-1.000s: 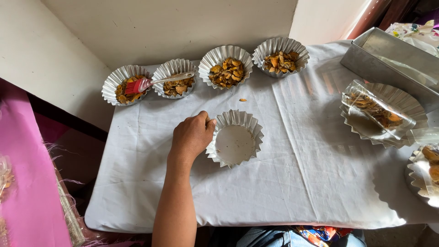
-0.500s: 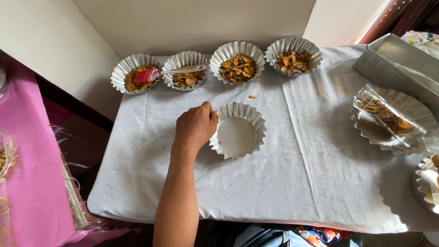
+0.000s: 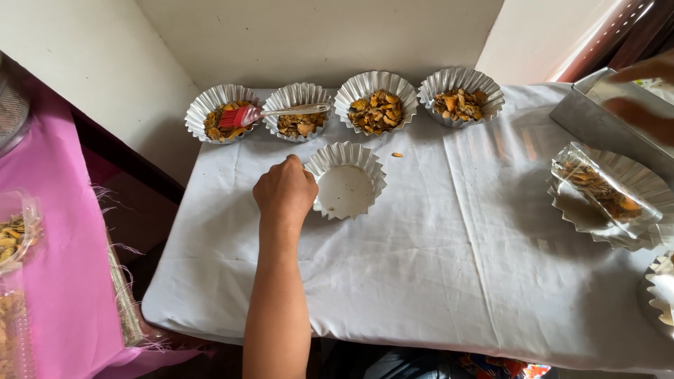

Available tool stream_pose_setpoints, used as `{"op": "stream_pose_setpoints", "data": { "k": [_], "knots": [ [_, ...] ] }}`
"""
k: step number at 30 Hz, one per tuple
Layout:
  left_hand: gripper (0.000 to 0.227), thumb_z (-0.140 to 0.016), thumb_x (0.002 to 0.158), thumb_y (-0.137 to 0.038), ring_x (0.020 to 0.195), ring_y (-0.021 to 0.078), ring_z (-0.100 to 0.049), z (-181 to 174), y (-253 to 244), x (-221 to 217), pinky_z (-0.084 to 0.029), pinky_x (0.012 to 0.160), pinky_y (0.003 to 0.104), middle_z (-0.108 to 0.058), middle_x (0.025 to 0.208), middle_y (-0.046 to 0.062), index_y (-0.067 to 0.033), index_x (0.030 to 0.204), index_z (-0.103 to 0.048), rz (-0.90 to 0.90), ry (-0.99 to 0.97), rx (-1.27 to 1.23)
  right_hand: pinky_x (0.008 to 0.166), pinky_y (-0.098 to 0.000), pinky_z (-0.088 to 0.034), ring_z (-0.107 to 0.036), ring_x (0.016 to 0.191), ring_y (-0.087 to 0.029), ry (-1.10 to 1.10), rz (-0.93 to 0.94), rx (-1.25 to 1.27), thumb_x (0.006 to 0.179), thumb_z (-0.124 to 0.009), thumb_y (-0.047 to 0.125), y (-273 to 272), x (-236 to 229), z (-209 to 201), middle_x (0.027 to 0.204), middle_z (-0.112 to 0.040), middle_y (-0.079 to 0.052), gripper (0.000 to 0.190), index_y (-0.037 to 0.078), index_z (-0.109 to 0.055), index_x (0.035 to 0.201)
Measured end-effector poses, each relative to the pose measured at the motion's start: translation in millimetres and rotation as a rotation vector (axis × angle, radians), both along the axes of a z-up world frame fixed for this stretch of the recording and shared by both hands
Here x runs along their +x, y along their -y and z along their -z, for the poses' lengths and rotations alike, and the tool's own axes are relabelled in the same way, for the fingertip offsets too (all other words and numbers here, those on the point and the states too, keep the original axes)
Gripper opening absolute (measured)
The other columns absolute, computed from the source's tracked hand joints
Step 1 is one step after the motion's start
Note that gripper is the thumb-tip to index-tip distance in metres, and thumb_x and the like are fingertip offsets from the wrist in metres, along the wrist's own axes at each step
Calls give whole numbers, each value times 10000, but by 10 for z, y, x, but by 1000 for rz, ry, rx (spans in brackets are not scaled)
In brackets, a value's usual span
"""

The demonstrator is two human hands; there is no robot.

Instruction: Packaging dried leaves by transferring them from foil liners into small plastic bags and using a brush to clear the liners.

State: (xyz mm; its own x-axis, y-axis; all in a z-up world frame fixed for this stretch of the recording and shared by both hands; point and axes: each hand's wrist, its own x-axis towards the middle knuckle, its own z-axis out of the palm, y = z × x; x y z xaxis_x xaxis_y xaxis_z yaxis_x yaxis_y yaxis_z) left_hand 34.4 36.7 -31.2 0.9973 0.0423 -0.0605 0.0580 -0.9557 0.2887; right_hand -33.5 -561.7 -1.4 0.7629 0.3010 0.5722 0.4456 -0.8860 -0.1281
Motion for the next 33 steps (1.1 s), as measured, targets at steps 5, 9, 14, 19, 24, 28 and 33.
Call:
{"op": "stream_pose_setpoints", "data": {
  "k": [5, 9, 14, 19, 24, 28, 33],
  "knots": [
    [183, -496, 936, -207, 846, 400, -684, 69, -104, 34, -506, 658, 494, -720, 907, 108, -96, 965, -639, -60, -9, 31, 1159, -467, -488, -717, 1199, -284, -162, 198, -425, 969, -534, 584, -1680, -25, -688, 1252, -761, -46, 517, 240, -718, 1309],
    [204, -605, 943, -220, 954, 376, -712, -324, -260, -131, -544, 739, 503, -751, 1041, 101, -114, 1079, -713, -163, -135, 31, 1149, -522, -430, -726, 1067, -331, -388, 150, -423, 933, -526, 576, -2068, 143, -707, 1264, -726, -74, 537, 263, -647, 1353],
    [236, -525, 934, -220, 984, 405, -694, -102, -724, -13, -538, 747, 525, -729, 1056, 115, -100, 1069, -675, -331, -18, -17, 1021, -450, -488, -686, 1180, -279, -621, 323, -416, 930, -537, 580, -1987, 522, -430, 1378, -671, -11, 588, 250, -607, 1412],
    [286, -522, 968, -267, 1037, 397, -668, 53, -711, 80, -532, 763, 557, -695, 1139, 144, -75, 1157, -617, -338, 110, -33, 1133, -572, -388, -538, 1338, -368, -591, 321, -496, 924, -512, 625, -1846, 795, 69, 1456, -603, -88, 714, 232, -473, 1519],
    [191, -513, 921, -131, 964, 410, -686, 0, -675, 71, -530, 727, 525, -718, 1065, 118, -101, 1084, -610, -322, -14, -66, 1124, -398, -444, -694, 1129, -194, -517, 352, -787, 1007, -531, 428, -1920, 726, 197, 998, -792, 23, 283, 293, -667, 1217],
    [197, -463, 930, -126, 887, 398, -680, 5, -631, 47, -523, 659, 511, -714, 980, 120, -68, 1027, -624, -280, -30, -86, 1209, -425, -407, -657, 1290, -181, -515, 278, -760, 968, -537, 468, -2005, 265, 218, 1264, -738, 89, 393, 392, -602, 1348],
    [320, -432, 875, -106, 975, 454, -648, -156, -433, -54, -485, 754, 549, -722, 1050, 192, -35, 1094, -655, -50, -9, -242, 1190, -528, -422, -632, 1277, -263, -222, -127, -784, 840, -709, 417, -2460, -395, 218, 1293, -700, 30, 478, 251, -647, 1284]
  ]
}}
